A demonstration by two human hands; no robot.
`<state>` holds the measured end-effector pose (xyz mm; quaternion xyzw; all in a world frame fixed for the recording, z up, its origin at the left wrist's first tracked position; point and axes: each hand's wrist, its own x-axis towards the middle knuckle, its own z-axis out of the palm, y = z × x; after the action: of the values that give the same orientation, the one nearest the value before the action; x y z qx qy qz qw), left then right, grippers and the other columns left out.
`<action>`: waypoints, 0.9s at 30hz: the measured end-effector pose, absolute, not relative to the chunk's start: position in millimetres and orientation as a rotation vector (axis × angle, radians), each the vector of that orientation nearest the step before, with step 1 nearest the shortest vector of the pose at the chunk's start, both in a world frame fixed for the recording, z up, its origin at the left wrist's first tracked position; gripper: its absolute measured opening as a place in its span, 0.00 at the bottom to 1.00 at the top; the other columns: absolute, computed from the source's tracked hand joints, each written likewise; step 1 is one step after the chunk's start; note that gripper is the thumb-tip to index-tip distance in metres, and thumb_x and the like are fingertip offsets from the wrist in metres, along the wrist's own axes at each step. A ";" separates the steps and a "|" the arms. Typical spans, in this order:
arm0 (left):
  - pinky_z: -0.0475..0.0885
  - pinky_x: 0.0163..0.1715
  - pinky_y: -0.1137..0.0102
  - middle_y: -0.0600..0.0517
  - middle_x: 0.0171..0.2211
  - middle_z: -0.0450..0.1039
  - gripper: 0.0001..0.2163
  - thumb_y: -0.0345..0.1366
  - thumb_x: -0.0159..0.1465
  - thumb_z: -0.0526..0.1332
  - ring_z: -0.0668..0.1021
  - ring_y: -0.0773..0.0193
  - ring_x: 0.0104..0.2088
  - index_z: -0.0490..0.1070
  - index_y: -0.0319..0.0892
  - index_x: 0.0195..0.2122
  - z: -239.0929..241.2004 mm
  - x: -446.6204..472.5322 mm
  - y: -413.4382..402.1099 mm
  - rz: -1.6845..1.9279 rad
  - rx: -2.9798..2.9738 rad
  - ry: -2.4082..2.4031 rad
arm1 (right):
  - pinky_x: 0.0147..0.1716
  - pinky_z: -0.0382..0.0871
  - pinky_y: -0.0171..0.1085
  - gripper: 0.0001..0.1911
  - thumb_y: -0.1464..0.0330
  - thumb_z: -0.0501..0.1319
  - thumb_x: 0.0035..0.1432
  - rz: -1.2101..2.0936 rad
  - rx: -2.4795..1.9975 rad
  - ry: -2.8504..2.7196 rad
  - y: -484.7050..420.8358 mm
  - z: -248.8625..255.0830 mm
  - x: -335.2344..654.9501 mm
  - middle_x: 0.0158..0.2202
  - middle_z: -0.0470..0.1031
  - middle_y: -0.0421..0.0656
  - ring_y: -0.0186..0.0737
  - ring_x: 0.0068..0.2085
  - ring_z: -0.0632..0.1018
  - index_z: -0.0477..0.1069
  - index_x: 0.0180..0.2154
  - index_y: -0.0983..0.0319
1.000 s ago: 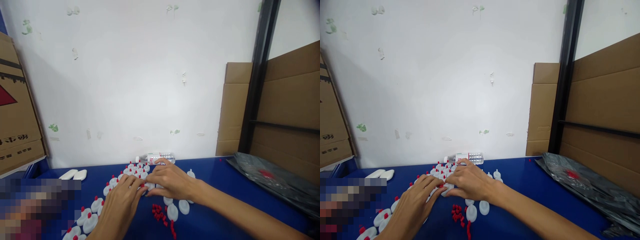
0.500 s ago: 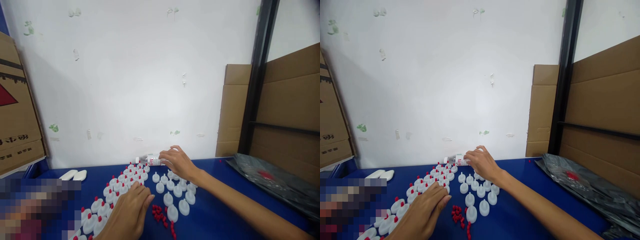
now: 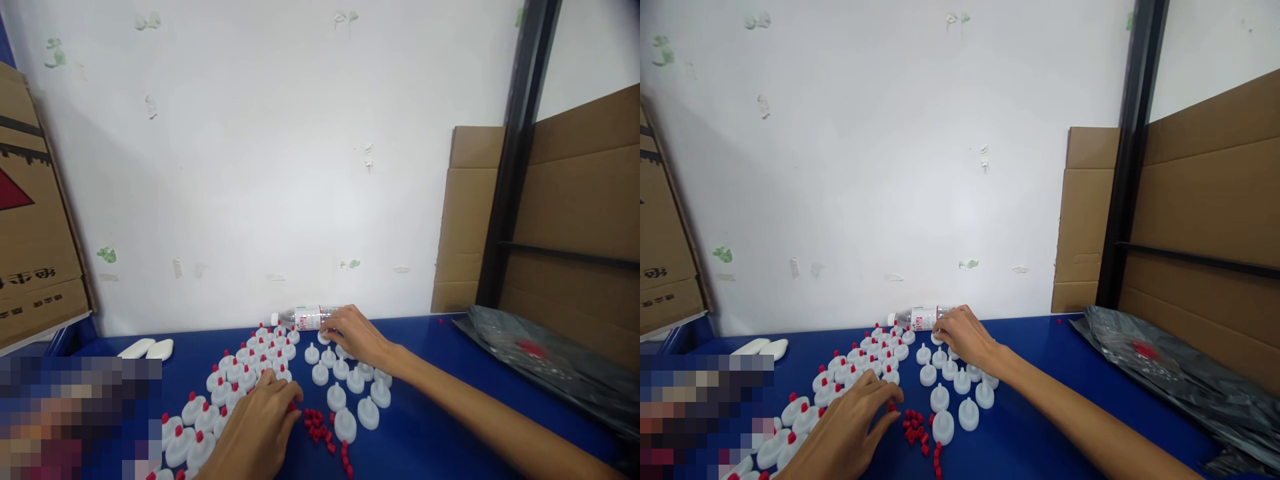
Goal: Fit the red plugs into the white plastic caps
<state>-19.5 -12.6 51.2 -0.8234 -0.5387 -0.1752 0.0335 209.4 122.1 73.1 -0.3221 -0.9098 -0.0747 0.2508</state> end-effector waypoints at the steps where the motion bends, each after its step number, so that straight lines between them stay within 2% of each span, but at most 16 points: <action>1: 0.73 0.36 0.65 0.51 0.37 0.79 0.09 0.25 0.67 0.59 0.78 0.54 0.41 0.75 0.46 0.38 51.4 -19.7 -12.6 -0.541 -2.524 -1.664 | 0.47 0.64 0.39 0.07 0.70 0.63 0.69 -0.205 -0.877 -2.489 122.2 73.2 209.6 0.34 0.82 0.40 0.39 0.39 0.80 0.80 0.39 0.59; 4: 0.72 0.36 0.66 0.52 0.35 0.78 0.07 0.28 0.68 0.61 0.78 0.55 0.41 0.76 0.46 0.35 53.5 -19.5 -13.5 -0.526 -2.544 -1.667 | 0.44 0.63 0.38 0.11 0.69 0.60 0.71 -0.216 -0.879 -2.525 122.6 72.9 210.1 0.32 0.81 0.41 0.40 0.37 0.79 0.80 0.36 0.59; 10: 0.75 0.45 0.60 0.50 0.42 0.77 0.08 0.29 0.70 0.60 0.78 0.53 0.48 0.78 0.46 0.39 53.8 -14.3 -14.7 -0.435 -2.646 -1.792 | 0.42 0.62 0.38 0.21 0.64 0.52 0.75 -0.253 -0.902 -2.553 120.9 73.0 210.6 0.29 0.79 0.42 0.40 0.33 0.78 0.76 0.31 0.62; 16: 0.76 0.49 0.57 0.47 0.44 0.77 0.13 0.32 0.74 0.53 0.79 0.53 0.48 0.78 0.47 0.46 52.1 -22.2 -8.8 -0.591 -2.546 -1.669 | 0.45 0.61 0.40 0.21 0.64 0.49 0.77 -0.277 -0.896 -2.526 117.6 77.7 210.8 0.32 0.80 0.43 0.41 0.36 0.79 0.74 0.33 0.62; 22: 0.79 0.38 0.60 0.42 0.47 0.75 0.18 0.31 0.74 0.47 0.81 0.53 0.43 0.70 0.43 0.59 49.2 -39.9 2.7 -0.589 -2.245 -1.618 | 0.49 0.60 0.43 0.19 0.67 0.49 0.76 -0.290 -0.836 -2.495 108.2 85.5 206.9 0.33 0.79 0.43 0.40 0.37 0.78 0.73 0.34 0.62; 24: 0.78 0.36 0.62 0.42 0.46 0.74 0.18 0.30 0.74 0.46 0.81 0.55 0.40 0.71 0.42 0.58 47.3 -41.9 4.5 -0.530 -2.215 -1.611 | 0.51 0.60 0.44 0.18 0.67 0.50 0.76 -0.282 -0.805 -2.495 103.1 87.7 203.4 0.33 0.79 0.43 0.40 0.37 0.78 0.74 0.35 0.62; 27: 0.77 0.34 0.64 0.43 0.43 0.75 0.16 0.28 0.72 0.48 0.80 0.55 0.37 0.75 0.43 0.51 46.3 -41.2 5.4 -0.445 -2.227 -1.612 | 0.55 0.58 0.46 0.15 0.67 0.52 0.75 -0.254 -0.744 -2.508 93.7 90.1 197.0 0.35 0.80 0.43 0.40 0.39 0.78 0.75 0.38 0.61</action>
<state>-41.2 5.4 46.3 -0.7871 -0.5695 -0.1574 0.1772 197.0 93.7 90.1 -0.2740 -0.9229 -0.0935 0.2539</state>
